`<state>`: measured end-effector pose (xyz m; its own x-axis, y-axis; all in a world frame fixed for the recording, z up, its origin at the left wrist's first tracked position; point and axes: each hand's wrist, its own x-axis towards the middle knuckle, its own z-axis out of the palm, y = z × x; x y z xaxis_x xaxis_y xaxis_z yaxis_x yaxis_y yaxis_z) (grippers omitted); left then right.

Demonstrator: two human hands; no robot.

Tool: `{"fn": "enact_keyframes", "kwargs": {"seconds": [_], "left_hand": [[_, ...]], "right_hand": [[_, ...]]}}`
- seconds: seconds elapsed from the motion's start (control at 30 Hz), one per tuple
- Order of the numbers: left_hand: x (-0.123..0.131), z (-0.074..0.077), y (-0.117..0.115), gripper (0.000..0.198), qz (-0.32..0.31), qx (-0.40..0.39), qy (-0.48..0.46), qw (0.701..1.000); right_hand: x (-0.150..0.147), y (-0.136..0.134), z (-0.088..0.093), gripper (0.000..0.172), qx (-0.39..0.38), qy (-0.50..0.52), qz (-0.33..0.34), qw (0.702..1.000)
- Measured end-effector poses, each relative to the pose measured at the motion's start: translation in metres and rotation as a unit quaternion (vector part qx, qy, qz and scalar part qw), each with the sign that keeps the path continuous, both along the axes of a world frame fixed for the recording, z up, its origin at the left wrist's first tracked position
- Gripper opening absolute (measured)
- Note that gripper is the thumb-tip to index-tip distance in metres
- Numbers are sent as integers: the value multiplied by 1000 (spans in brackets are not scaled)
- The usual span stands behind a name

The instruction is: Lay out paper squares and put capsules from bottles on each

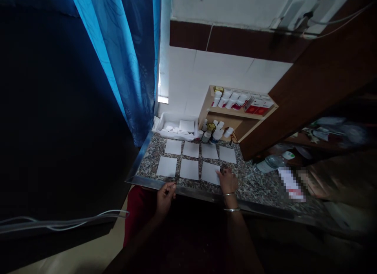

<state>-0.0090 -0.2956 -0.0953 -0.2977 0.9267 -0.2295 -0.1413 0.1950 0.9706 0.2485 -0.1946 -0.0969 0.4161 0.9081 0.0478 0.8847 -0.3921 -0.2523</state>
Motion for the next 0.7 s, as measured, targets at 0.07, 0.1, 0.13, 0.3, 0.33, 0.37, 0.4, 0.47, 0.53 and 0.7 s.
{"fn": "enact_keyframes", "kwargs": {"seconds": [0.07, 0.1, 0.13, 0.3, 0.33, 0.37, 0.4, 0.47, 0.53, 0.7], "left_hand": [[0, 0, -1, 43, -1, -5, -4, 1000], [-1, 0, -1, 43, -3, -7, -6, 1000], [-1, 0, -1, 44, -4, -8, -8, 1000], [3, 3, -4, 48, -8, -21, -32, 999], [5, 4, -5, 50, -13, -27, -39, 999], [6, 4, -6, 51, -19, -33, -44, 998], [7, 5, -7, 52, -22, -37, -43, 998], [9, 5, -9, 54, -24, -48, -25, 998], [10, 4, -10, 54, -30, -56, -1, 998], [9, -2, -13, 52, -77, -58, 30, 995]], "right_hand": [[-3, 4, 15, 36, 46, -19, 23, 998], [-6, 8, 23, 35, 75, -25, 45, 996], [-10, 15, 32, 34, 104, -28, 70, 992], [-55, 77, 76, 29, 157, -43, 175, 971], [-68, 93, 81, 29, 152, -47, 184, 970], [-81, 110, 85, 27, 141, -48, 202, 968], [-94, 128, 88, 26, 127, -45, 215, 967], [-117, 160, 88, 25, 68, -26, 236, 969], [-136, 188, 84, 23, 21, -9, 247, 969], [-164, 229, 65, 21, -7, 6, 260, 966]]}}
